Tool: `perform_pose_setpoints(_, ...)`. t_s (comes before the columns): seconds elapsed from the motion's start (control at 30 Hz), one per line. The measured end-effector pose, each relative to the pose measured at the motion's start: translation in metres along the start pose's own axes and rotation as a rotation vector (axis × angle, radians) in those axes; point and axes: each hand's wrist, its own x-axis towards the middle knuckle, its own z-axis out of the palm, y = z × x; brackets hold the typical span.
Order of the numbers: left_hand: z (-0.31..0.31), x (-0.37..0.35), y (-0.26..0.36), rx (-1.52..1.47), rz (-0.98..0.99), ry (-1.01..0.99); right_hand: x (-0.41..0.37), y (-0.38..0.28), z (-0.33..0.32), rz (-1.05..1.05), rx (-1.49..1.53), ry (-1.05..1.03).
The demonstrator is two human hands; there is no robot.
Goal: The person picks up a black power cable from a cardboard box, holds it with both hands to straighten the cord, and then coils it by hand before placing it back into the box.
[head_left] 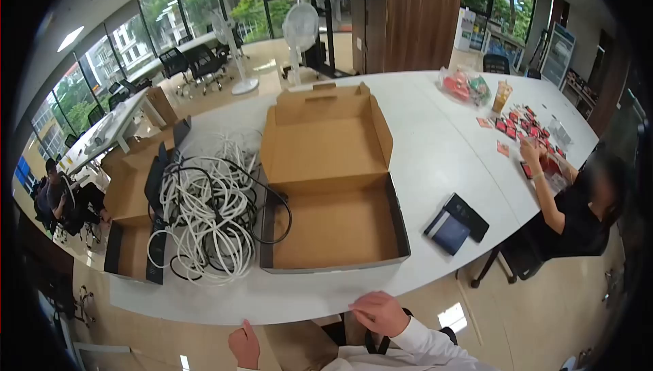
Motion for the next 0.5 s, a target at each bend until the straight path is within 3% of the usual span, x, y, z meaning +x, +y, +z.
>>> perform_pose_setpoints(0.07,-0.002,0.008,0.006,0.251,0.193,0.038,0.033,-0.004,-0.009,-0.221,-0.235,0.297)
perform_pose_setpoints(0.13,-0.022,0.029,0.038,0.261,0.314,0.118,0.077,-0.032,-0.037,-0.277,-0.458,0.425)
perform_pose_setpoints(0.23,-0.058,0.027,0.075,0.277,0.379,0.029,0.1,-0.038,-0.037,-0.22,-0.599,0.397)
perform_pose_setpoints(0.33,-0.069,0.05,0.105,0.21,0.47,0.045,0.104,-0.02,-0.029,-0.149,-0.606,0.204)
perform_pose_setpoints(0.43,-0.066,0.072,0.132,0.121,0.553,0.104,0.101,-0.004,-0.021,-0.075,-0.62,0.161)
perform_pose_setpoints(0.5,-0.063,0.094,0.155,0.08,0.638,0.148,0.096,-0.005,-0.024,-0.13,-0.59,0.255)
